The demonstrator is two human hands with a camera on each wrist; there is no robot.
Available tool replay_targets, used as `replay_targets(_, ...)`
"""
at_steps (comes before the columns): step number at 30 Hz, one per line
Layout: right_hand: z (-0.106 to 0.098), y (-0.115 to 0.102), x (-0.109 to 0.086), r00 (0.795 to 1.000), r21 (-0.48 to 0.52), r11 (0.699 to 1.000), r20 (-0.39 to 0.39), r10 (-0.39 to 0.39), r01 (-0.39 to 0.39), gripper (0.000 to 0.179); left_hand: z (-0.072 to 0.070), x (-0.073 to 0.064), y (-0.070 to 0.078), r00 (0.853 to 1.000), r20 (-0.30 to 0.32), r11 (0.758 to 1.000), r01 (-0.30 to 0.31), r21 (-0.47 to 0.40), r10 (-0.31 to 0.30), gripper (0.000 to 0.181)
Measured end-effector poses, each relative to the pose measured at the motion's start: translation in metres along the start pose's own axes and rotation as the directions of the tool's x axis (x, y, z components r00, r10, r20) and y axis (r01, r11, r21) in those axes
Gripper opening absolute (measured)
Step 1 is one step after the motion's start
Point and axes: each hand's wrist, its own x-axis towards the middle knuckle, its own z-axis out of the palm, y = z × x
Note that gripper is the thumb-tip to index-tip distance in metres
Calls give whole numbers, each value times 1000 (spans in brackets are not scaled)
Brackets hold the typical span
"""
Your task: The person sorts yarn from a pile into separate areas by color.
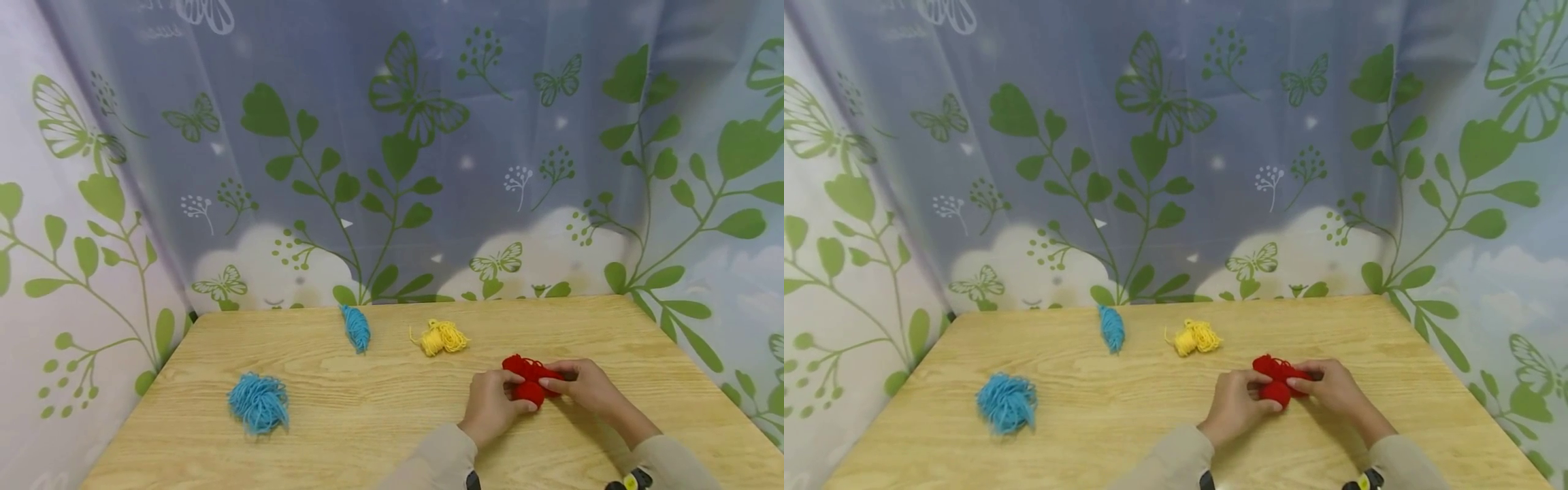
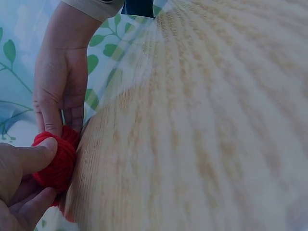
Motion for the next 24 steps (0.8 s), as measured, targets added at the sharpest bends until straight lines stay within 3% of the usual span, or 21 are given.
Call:
replay_targets(15, 0, -4, -1, 1000, -23, 1000, 1, 6, -6, 42, -5, -1, 1, 999, -4, 996, -33, 83, 33, 39)
replay_targets(24, 1, -1, 1, 1000, -19, 1000, -1, 3, -3, 44, -8, -3, 2, 999, 23, 995, -31, 93, 29, 42)
